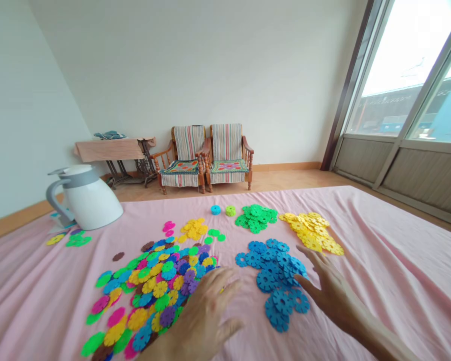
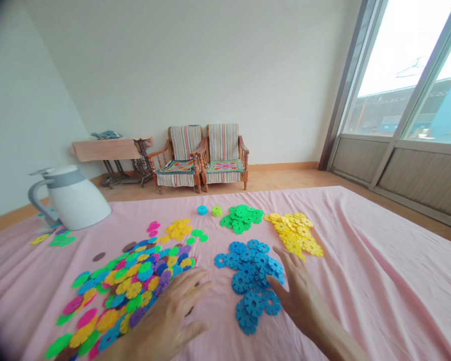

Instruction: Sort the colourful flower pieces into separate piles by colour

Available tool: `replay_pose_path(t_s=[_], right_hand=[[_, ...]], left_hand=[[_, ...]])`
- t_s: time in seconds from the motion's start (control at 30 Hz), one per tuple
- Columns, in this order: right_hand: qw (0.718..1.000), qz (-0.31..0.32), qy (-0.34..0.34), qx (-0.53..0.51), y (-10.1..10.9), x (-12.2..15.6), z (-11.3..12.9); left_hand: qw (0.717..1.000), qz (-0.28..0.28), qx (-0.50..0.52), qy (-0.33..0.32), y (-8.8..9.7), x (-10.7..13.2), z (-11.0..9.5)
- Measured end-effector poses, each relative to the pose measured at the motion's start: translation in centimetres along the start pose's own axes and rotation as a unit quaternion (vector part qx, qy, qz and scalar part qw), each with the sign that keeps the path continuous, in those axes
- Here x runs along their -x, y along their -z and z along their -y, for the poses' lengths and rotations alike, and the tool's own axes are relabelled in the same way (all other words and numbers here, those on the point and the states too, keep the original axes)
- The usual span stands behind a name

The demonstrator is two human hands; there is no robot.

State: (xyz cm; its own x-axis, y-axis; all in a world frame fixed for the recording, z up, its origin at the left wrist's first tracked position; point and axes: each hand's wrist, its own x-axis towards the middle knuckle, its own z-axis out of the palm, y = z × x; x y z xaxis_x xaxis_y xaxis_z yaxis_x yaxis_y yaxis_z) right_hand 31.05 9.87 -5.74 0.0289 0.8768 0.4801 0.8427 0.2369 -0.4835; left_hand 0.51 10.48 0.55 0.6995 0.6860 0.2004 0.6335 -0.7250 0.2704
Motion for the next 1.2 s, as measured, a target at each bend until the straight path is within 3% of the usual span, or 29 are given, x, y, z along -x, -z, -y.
replay_pose_path(t_s=[0.13,0.27,0.43,0.6,0.77,0.9,1.07,1.2], right_hand=[[1.000,0.001,0.002,-0.023,0.4,1.2,0.2],[0.999,0.016,0.012,-0.031,-0.5,1.6,2.1],[0.998,0.021,0.039,-0.038,-2.4,1.2,6.0],[0.990,0.080,0.088,-0.074,-4.3,0.7,9.9],[0.976,0.142,0.121,-0.111,-5.5,-0.7,14.1],[0.970,0.210,0.094,-0.079,-6.6,-3.0,17.3],[0.964,0.236,0.119,-0.024,-9.4,-5.4,19.6],[0.965,0.237,0.113,-0.017,-10.2,-5.2,19.8]], left_hand=[[0.994,0.041,-0.103,0.009,2.5,5.4,2.4],[0.984,0.053,-0.165,0.035,1.8,8.4,6.1],[0.977,0.006,-0.197,0.079,0.2,10.3,11.4],[0.967,-0.009,-0.214,0.134,0.8,11.5,14.8],[0.954,-0.093,-0.237,0.156,1.2,12.0,17.6],[0.950,-0.169,-0.213,0.152,2.3,9.8,16.2],[0.993,-0.080,-0.013,0.087,3.2,4.7,10.8],[0.996,-0.046,0.009,0.080,2.3,3.0,9.4]])
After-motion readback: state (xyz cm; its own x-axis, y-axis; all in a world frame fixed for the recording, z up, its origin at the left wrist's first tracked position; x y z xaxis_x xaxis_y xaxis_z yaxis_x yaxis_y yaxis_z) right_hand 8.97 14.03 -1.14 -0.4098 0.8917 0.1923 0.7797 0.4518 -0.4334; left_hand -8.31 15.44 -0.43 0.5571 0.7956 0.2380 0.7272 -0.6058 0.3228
